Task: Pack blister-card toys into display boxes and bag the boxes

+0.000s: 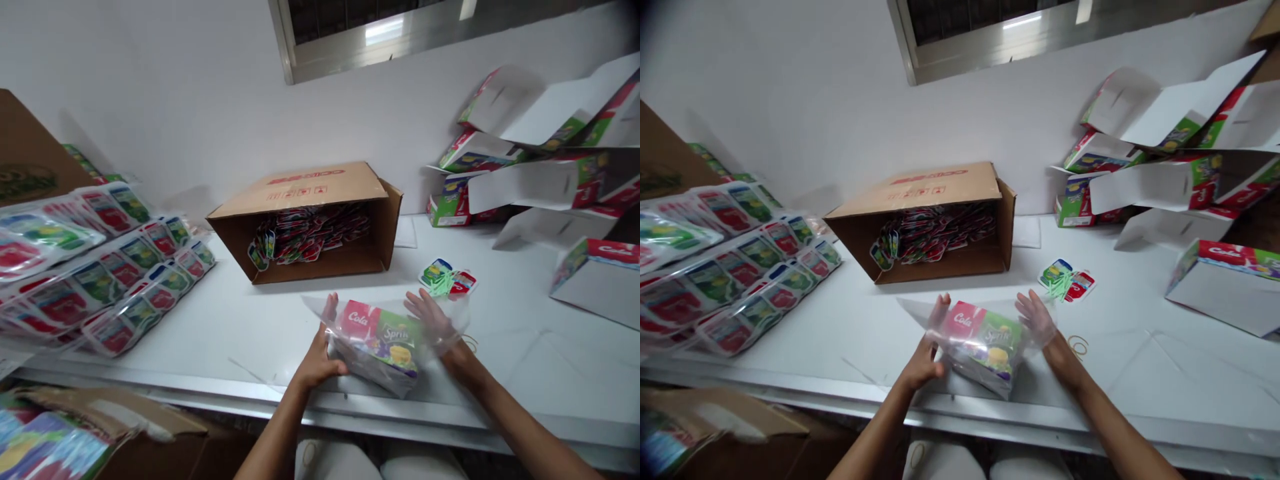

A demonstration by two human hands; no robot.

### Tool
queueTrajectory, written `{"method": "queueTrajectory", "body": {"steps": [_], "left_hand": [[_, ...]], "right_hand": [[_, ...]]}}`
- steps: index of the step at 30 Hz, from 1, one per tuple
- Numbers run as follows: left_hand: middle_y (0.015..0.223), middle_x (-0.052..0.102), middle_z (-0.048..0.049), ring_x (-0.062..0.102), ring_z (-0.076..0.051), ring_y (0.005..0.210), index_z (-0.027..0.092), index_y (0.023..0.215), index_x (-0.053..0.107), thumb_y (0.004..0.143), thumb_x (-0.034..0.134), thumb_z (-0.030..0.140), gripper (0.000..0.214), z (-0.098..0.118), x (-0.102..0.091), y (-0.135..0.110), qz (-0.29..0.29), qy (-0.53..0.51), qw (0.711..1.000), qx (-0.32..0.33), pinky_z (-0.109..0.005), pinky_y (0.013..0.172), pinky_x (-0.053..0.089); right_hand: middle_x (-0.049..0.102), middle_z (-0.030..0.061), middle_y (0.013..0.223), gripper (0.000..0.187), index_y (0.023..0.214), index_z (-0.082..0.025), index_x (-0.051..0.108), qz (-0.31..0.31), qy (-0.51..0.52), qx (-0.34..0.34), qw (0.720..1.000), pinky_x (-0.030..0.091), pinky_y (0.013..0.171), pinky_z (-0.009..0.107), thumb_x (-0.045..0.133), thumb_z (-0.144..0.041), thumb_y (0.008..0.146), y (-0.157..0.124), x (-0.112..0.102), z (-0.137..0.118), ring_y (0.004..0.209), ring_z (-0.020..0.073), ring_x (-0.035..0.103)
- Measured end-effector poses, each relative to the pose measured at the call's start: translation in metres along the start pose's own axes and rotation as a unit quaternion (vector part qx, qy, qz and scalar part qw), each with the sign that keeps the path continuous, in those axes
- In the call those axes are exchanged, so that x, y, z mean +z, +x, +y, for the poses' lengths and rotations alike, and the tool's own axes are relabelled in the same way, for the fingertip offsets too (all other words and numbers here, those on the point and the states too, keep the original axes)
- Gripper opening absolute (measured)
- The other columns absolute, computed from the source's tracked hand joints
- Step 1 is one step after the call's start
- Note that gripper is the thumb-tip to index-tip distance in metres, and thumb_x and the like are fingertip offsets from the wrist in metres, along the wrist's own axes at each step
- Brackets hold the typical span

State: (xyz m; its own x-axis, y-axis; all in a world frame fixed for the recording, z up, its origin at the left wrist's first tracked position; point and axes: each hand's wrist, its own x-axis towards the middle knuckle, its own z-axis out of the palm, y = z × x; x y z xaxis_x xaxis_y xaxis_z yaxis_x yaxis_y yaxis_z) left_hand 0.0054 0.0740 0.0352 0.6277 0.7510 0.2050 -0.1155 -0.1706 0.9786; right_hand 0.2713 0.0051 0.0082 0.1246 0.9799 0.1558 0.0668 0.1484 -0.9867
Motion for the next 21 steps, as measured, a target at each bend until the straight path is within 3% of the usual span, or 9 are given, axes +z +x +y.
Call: {"method": "queueTrajectory", "body": {"steps": [2,4,8,10,12,14,17,19,21], "left_hand": [[0.148,0.043,-0.0168,0.029,-0.037,0.142,0.021,0.144,0.040,0.044,0.074,0.077,0.120,0.002,0.010,0.006,0.023,-0.039,0.999,0.027,-0.049,0.116,0.024],[0.149,0.042,-0.0170,0.028,-0.036,0.143,0.021,0.145,0.038,0.048,0.074,0.075,0.117,0.002,0.021,0.012,0.023,-0.077,0.996,0.022,-0.047,0.116,0.026],[0.138,0.055,-0.0175,0.039,-0.035,0.137,0.017,0.140,0.047,0.051,0.078,0.070,0.108,-0.002,0.032,0.019,0.035,-0.103,0.994,0.018,-0.043,0.113,0.032],[0.130,0.062,-0.0159,0.046,-0.034,0.132,0.017,0.134,0.054,0.049,0.078,0.071,0.104,-0.004,0.030,0.017,0.032,-0.091,0.995,0.003,-0.042,0.112,0.033],[0.120,0.068,-0.0142,0.053,-0.034,0.124,0.015,0.126,0.061,0.049,0.076,0.074,0.098,-0.007,0.027,0.011,0.029,-0.061,0.998,-0.021,-0.042,0.110,0.037],[0.114,0.071,-0.0132,0.058,-0.035,0.117,0.015,0.117,0.066,0.049,0.075,0.075,0.091,-0.009,0.025,0.004,0.033,-0.031,0.998,-0.039,-0.043,0.105,0.041],[0.111,0.072,-0.0135,0.062,-0.037,0.109,0.014,0.111,0.068,0.049,0.077,0.072,0.085,-0.008,0.028,-0.003,0.046,-0.012,0.998,-0.049,-0.045,0.099,0.047],[0.122,0.067,-0.0145,0.061,-0.035,0.114,0.014,0.118,0.063,0.058,0.075,0.069,0.082,-0.002,0.031,-0.002,0.080,0.000,0.996,-0.050,-0.044,0.100,0.047],[0.135,0.058,-0.0145,0.054,-0.033,0.124,0.016,0.128,0.055,0.073,0.067,0.065,0.075,0.006,0.032,0.002,0.133,0.023,0.989,-0.060,-0.044,0.107,0.041]], "right_hand": [[0.022,0.0112,0.159,0.090,0.154,-0.030,0.001,-0.012,0.004,-0.050,0.999,0.034,0.110,0.049,0.025,-0.079,0.083,-0.022,0.012,-0.005,0.143,0.0274,0.029],[0.021,0.0111,0.159,0.091,0.154,-0.029,-0.004,-0.029,-0.018,-0.069,0.997,0.028,0.114,0.048,0.030,-0.077,0.085,-0.038,0.023,-0.005,0.144,0.0266,0.024],[0.049,0.0125,0.143,0.071,0.154,-0.025,0.020,-0.067,-0.122,-0.079,0.987,0.021,0.117,0.049,0.029,-0.063,0.094,-0.042,0.026,0.004,0.139,0.0271,0.036],[0.053,0.0128,0.139,0.062,0.148,-0.023,0.037,-0.116,-0.170,-0.084,0.975,0.025,0.116,0.049,0.025,-0.056,0.097,-0.043,0.018,0.009,0.135,0.0280,0.041],[0.050,0.0139,0.142,0.060,0.144,-0.021,0.043,-0.138,-0.209,-0.062,0.966,0.030,0.113,0.050,0.026,-0.054,0.097,-0.050,0.009,0.013,0.134,0.0298,0.043],[0.044,0.0162,0.146,0.070,0.146,-0.017,0.039,-0.123,-0.246,-0.033,0.961,0.029,0.113,0.053,0.040,-0.060,0.091,-0.062,0.006,0.017,0.136,0.0338,0.038],[0.038,0.0210,0.148,0.102,0.149,-0.011,0.028,-0.092,-0.288,-0.013,0.953,0.028,0.113,0.055,0.062,-0.067,0.072,-0.075,0.014,0.019,0.140,0.0387,0.029],[0.034,0.0215,0.151,0.105,0.151,-0.009,0.022,-0.053,-0.284,0.000,0.957,0.027,0.114,0.053,0.061,-0.068,0.073,-0.071,0.023,0.012,0.141,0.0365,0.028],[0.029,0.0197,0.154,0.093,0.152,-0.011,0.018,0.009,-0.250,0.032,0.968,0.024,0.116,0.050,0.044,-0.068,0.084,-0.057,0.030,-0.001,0.142,0.0322,0.029]]}}
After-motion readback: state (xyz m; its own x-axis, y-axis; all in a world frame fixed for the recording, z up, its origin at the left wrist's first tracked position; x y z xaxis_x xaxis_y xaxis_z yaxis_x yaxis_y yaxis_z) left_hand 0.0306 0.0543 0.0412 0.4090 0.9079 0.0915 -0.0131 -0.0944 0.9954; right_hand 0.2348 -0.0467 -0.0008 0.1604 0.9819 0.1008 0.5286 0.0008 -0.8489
